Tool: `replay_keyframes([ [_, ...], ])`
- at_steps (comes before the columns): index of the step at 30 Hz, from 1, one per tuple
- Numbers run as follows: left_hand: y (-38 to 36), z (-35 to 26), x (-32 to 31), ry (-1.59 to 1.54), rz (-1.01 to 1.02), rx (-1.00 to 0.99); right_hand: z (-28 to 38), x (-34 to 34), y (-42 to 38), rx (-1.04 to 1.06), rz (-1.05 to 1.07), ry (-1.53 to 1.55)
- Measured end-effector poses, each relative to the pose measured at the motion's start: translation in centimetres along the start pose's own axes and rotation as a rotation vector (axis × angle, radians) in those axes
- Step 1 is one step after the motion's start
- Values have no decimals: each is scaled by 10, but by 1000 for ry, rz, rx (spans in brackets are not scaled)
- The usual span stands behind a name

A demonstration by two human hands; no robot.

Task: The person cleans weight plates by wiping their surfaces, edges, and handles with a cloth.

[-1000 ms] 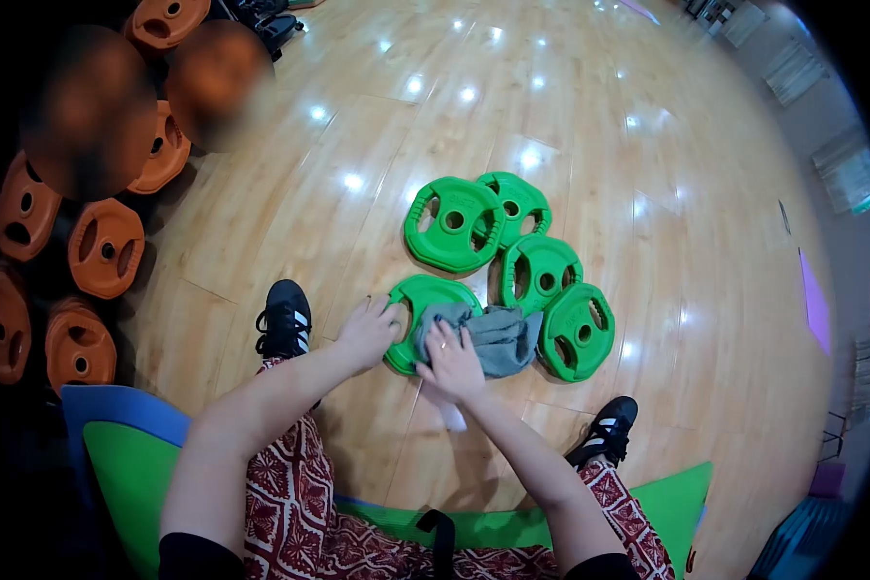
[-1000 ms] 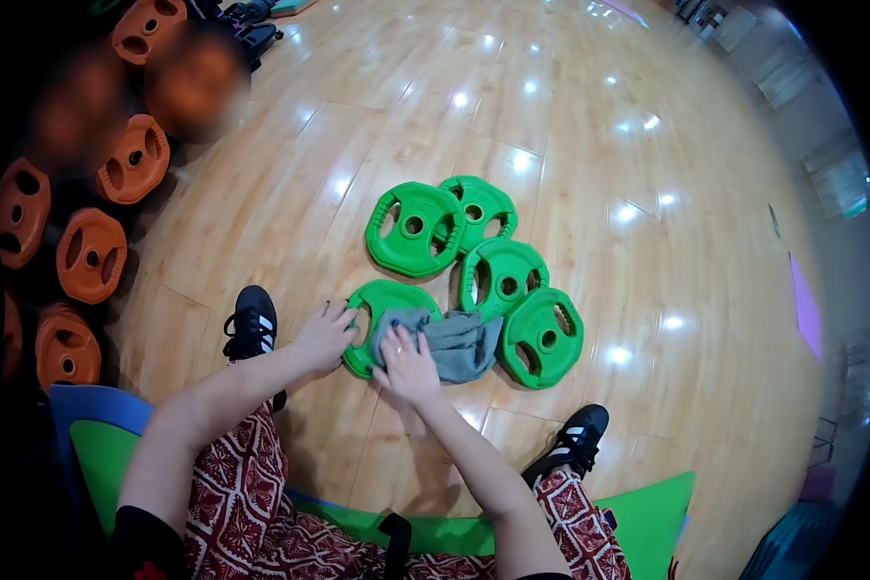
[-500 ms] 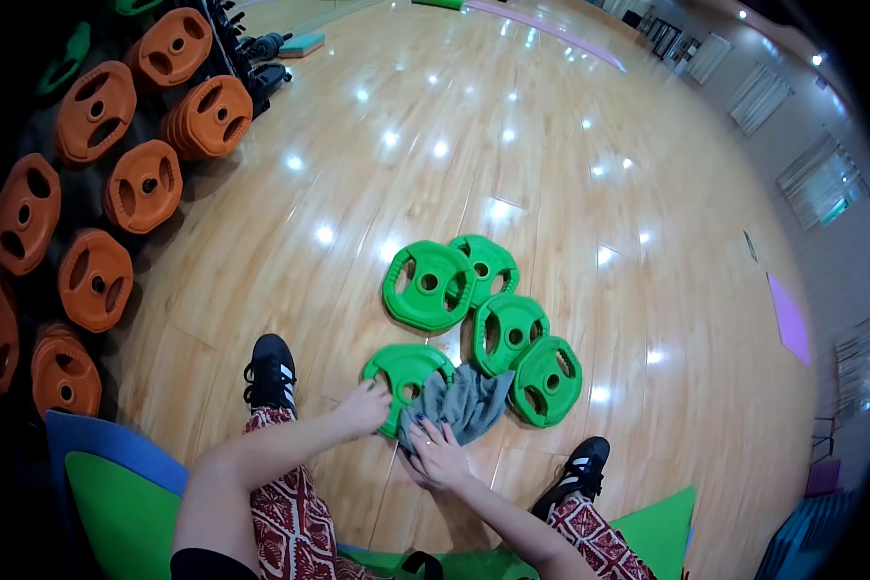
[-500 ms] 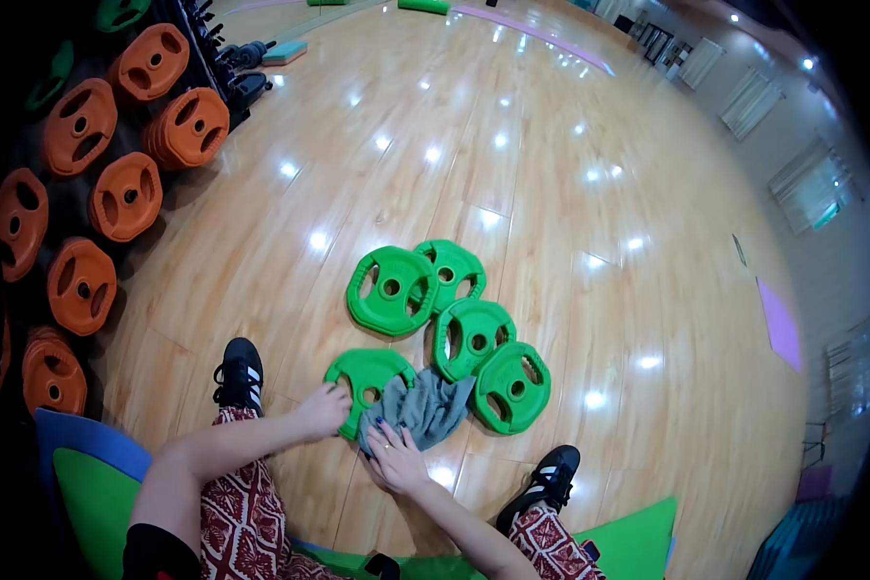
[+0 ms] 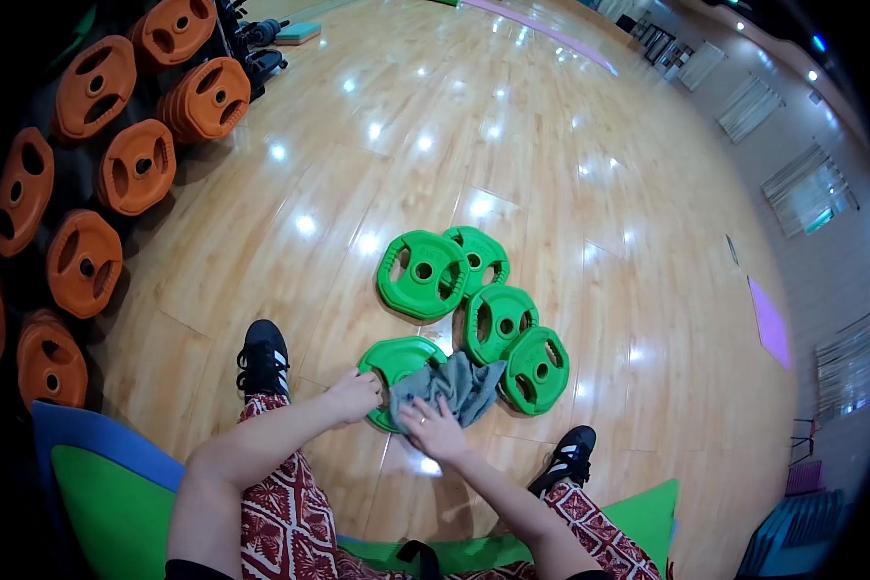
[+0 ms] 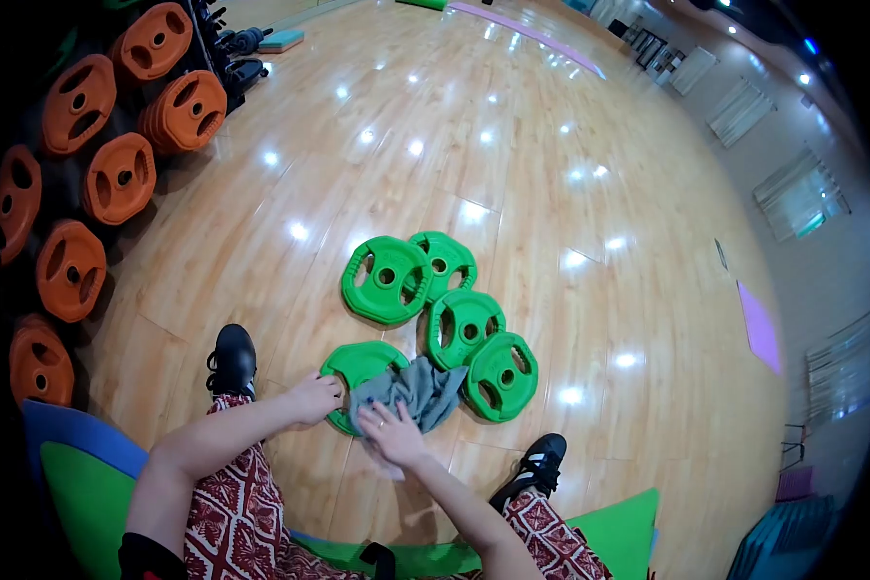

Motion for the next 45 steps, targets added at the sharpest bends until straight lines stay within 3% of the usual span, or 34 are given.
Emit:
replay_keyframes([
  [1, -1, -1, 6, -2, -4, -1, -11, 4, 5, -61, -2, -27],
  [4, -5, 2, 13, -147, 60, 54, -14, -2, 17, -553, -290, 99],
  [6, -6, 7, 8, -250, 3, 28, 22, -12, 22, -593, -208, -90],
  [7, -4, 9, 4, -254, 4, 29, 39, -11, 21, -536, -133, -59],
  [8, -2, 11, 0, -242, 1, 8, 49, -13, 14, -317, -132, -53],
  [10, 0, 10, 4, -230, 0, -9, 28, -11, 3, -53, -90, -37],
  [12, -4, 4, 17, -235, 28, 18, -5, -1, 0, 53, -69, 44],
  [13, -7, 6, 15, -234, 27, 26, -18, 9, 2, -6, -48, -23],
  [16, -5, 11, 5, -314, -39, 14, -37, 8, 2, -448, -330, -79],
  [18, 1, 12, -4, -303, -4, 15, -1, -2, 12, -508, -291, -109],
  [19, 5, 12, -9, -309, -7, 3, 21, -1, 18, -472, -147, -140],
  [20, 7, 13, -14, -290, -25, -4, 43, -3, 12, -244, -156, -75],
  [22, 7, 11, -7, -261, -34, -23, 53, -10, 3, -14, -149, 38],
  [24, 3, 9, 1, -231, -1, 51, 24, -11, 2, 44, -135, 80],
  [26, -2, 13, -6, -272, -51, -5, -2, 2, 3, 107, -116, 126],
  [28, -3, 15, -3, -308, -100, -67, -31, 14, 8, -312, -109, -69],
  [29, -3, 16, -3, -328, -93, -49, -32, 12, 10, -315, -113, -70],
  [31, -4, 13, 3, -353, -71, -36, -33, 9, 10, -681, -270, -105],
  [32, -2, 13, 5, -329, -57, 25, -21, -2, 14, -734, -236, -33],
  [34, 2, 6, 16, -304, -43, 82, 17, -10, 19, -765, -253, -79],
  [36, 3, 1, 22, -178, 101, 68, 33, -6, 12, -684, -197, -123],
  [39, -3, 4, 8, -208, 19, 78, 10, -9, -10, -320, -268, -182],
  [40, -5, 8, 1, -210, 21, 84, -6, 1, -14, -316, -267, -178],
  [43, -7, 10, -3, -245, -106, -66, -39, 24, -10, -462, -348, -65],
  [45, -5, 7, 3, -177, -28, -6, -48, 23, -5, -793, -476, 77],
])
Point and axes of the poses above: each hand's wrist, its own y-axis towards the middle knuckle, its own x-axis out of the back of the hand, z = x × y, the point moved 3 cm from there along y, towards the middle knuckle, and after that the axes turned 8 degrees about -z, right-handed, at the moved point
